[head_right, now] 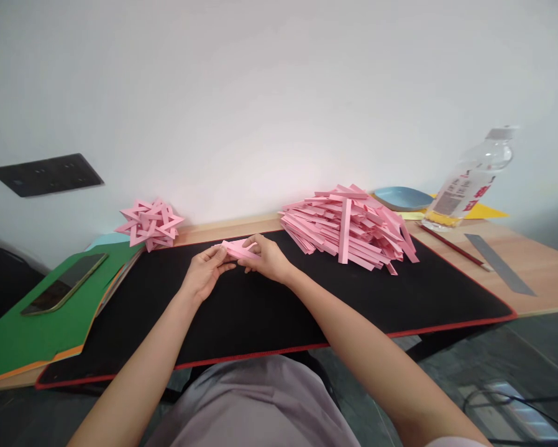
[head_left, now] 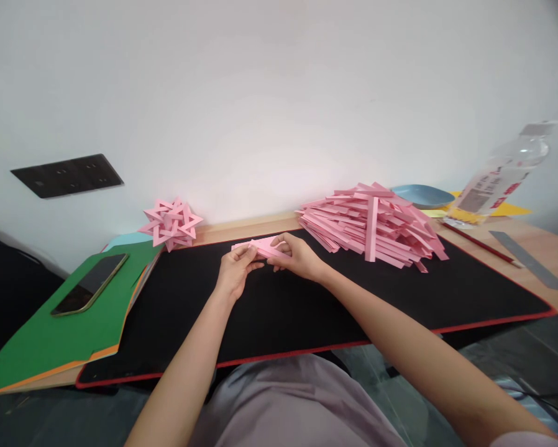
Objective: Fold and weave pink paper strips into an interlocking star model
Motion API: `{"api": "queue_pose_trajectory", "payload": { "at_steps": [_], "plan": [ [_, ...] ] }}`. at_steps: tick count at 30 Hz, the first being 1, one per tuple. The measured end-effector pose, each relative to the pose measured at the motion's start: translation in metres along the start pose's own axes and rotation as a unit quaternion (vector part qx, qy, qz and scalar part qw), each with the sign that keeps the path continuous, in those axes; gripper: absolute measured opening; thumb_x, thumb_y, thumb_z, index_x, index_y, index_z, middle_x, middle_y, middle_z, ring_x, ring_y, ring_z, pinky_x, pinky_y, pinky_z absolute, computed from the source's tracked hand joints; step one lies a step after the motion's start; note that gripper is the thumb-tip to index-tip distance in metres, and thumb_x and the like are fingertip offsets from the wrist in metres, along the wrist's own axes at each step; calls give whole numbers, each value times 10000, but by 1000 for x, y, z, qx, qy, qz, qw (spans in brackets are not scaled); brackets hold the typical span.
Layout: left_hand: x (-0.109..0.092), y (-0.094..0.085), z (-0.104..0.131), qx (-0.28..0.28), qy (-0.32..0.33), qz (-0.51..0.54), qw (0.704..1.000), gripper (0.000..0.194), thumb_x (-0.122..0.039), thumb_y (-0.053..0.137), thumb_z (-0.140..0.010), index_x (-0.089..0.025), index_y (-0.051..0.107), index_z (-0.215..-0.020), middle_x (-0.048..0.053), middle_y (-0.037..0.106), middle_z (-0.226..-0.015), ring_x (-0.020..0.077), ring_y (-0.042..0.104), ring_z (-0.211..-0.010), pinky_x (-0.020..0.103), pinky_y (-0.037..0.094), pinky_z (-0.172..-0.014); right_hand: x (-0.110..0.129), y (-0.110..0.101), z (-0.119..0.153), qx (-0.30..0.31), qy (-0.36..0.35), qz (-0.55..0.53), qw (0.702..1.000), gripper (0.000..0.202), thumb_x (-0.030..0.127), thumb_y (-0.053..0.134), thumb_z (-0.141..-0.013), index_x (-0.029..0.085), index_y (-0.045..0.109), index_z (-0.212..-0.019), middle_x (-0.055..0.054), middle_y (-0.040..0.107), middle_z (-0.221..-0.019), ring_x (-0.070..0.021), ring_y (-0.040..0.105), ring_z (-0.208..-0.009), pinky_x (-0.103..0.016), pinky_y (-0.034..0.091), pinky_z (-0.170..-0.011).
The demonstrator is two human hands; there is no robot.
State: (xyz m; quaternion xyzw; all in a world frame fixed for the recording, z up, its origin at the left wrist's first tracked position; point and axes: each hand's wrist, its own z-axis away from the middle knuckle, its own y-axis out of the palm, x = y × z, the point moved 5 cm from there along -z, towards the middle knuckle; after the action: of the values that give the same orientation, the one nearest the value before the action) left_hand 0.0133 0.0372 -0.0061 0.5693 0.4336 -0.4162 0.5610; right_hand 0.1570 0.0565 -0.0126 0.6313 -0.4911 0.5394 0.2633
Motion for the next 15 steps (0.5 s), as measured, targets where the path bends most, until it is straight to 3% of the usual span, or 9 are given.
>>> {"api": "queue_pose_trajectory", "payload": {
  "at_steps": [5, 10, 15],
  "plan": [
    [-1, 0, 0, -13, 21, 13, 1000, 292, -276, 760, -580, -95, 669, -790, 54, 663, -689, 135, 617, -636, 278, 495, -655, 0, 1, 1, 5, -13, 46, 999, 474, 299, 669, -690, 150, 455, -1086, -24, 650, -703, -137, 632, -570, -253, 501, -579],
    [-1, 1, 1, -23, 38, 11, 999, 286, -271, 768, -564, -93, 668, -764, 39, 652, -662, 124, 605, -600, 282, 503, -647, 1, 1, 1, -1, -6, 48, 999, 542, 330, 721, -628, 126, 510, -1083, -66, 669, -807, -152, 648, -613, -266, 514, -628],
    [-2, 2, 1, -20, 44, -3, 999, 286, -283, 754, -587, -91, 668, -780, 40, 646, -650, 119, 600, -596, 265, 501, -625, 6, 3, 2, 18, 6, 81, 997, 304, 353, 663, -685, 118, 624, -873, -47, 668, -706, -152, 645, -588, -236, 497, -585]
  ]
}}
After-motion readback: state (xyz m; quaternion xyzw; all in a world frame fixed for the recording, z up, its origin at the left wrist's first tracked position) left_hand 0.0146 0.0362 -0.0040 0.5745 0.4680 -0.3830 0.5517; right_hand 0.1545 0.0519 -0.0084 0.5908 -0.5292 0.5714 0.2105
